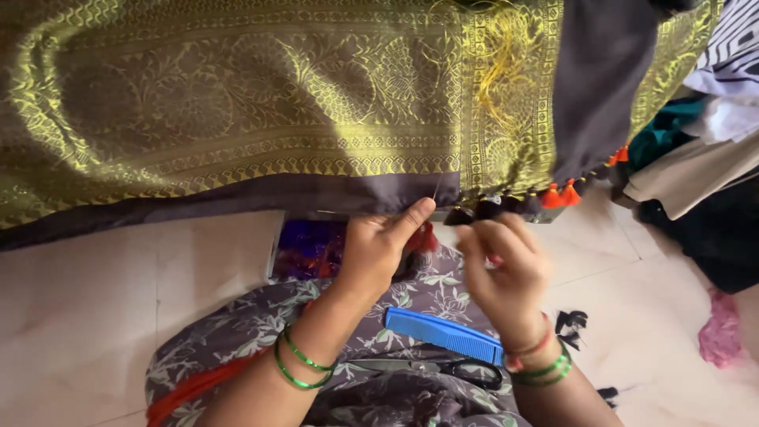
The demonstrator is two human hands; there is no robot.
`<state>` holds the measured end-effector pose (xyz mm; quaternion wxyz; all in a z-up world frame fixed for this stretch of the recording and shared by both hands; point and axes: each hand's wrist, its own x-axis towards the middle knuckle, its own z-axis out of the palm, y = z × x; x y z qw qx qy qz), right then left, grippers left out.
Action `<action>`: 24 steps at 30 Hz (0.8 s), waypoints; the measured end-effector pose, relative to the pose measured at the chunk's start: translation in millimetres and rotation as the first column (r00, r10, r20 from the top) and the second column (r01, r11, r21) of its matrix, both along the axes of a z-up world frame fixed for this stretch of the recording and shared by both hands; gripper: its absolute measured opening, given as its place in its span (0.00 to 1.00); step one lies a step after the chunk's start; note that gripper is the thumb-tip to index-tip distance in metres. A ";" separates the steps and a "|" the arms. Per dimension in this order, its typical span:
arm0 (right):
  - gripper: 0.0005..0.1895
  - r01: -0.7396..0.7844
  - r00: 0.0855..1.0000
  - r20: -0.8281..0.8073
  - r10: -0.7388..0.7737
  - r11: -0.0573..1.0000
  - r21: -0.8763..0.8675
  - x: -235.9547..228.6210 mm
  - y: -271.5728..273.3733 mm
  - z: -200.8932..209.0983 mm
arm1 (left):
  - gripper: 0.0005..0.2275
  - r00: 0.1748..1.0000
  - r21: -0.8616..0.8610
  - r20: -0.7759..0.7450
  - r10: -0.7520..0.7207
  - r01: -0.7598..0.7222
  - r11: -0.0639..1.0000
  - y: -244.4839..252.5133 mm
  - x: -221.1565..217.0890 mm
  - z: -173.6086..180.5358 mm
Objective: The recorder is attaching decorative tassels and trimming ribbons to embellish a saree border.
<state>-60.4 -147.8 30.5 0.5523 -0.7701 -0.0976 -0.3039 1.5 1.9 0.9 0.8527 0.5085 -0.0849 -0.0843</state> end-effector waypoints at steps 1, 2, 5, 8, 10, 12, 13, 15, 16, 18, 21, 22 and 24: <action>0.03 -0.001 1.000 0.000 0.001 1.000 -0.002 -1.4 -1.7 11.2 | 0.11 1.000 -0.002 0.000 0.001 -0.001 1.000 -0.6 2.0 -4.6; 0.02 0.125 0.984 0.144 -0.102 0.979 -0.161 -4.3 -4.2 22.1 | 0.09 0.998 0.012 0.053 0.025 -0.026 1.000 -2.4 3.0 -9.7; 0.04 0.245 0.940 0.319 -0.119 0.889 -0.388 2.6 2.7 66.8 | 0.08 0.994 0.015 0.108 0.005 -0.007 1.000 -6.9 2.3 -10.0; 0.08 0.165 0.945 0.327 0.004 0.856 -0.489 12.9 7.1 84.1 | 0.11 0.993 0.134 0.104 -0.056 0.042 0.990 -8.0 6.9 -9.6; 0.09 0.097 0.947 0.311 0.077 0.857 -0.507 16.1 8.6 77.6 | 0.17 0.994 0.261 0.090 -0.069 0.043 0.964 -7.1 9.0 -6.1; 0.05 -0.008 0.964 0.250 0.089 0.952 -0.307 17.4 10.3 63.9 | 0.07 1.000 -0.159 -0.008 -0.017 0.016 0.987 -6.6 7.4 3.0; 0.05 -0.017 0.964 0.249 0.098 0.951 -0.309 18.5 12.7 58.3 | 0.07 1.000 -0.161 -0.008 -0.008 0.006 0.987 -6.4 6.0 1.8; 0.05 -0.113 0.970 0.197 0.143 0.981 -0.157 20.8 15.7 47.3 | 0.11 0.996 -0.100 -0.088 0.032 -0.040 0.994 -8.0 4.8 -0.1; 0.05 -0.114 0.970 0.196 0.144 0.981 -0.157 20.4 18.5 39.9 | 0.11 0.996 -0.099 -0.088 0.032 -0.041 0.994 -8.3 2.5 1.1; 0.06 -0.086 0.958 0.255 0.132 0.979 -0.185 20.0 22.4 25.3 | 0.08 0.996 -0.110 -0.025 0.091 -0.094 0.990 -10.9 -0.9 3.7; 0.05 -0.071 0.972 0.221 0.075 0.997 -0.025 20.4 24.2 19.2 | 0.15 0.996 -0.107 0.044 0.073 -0.068 0.992 -13.1 -4.6 -5.3; 0.05 -0.068 0.972 0.222 0.072 0.997 -0.026 25.6 18.5 19.1 | 0.15 0.997 -0.108 0.044 0.071 -0.065 0.992 -13.1 -6.3 -2.6; 0.03 -0.246 0.967 0.062 0.246 0.852 0.462 36.6 8.2 19.4 | 0.15 0.995 0.035 0.017 0.097 -0.097 0.995 -11.8 -9.0 3.5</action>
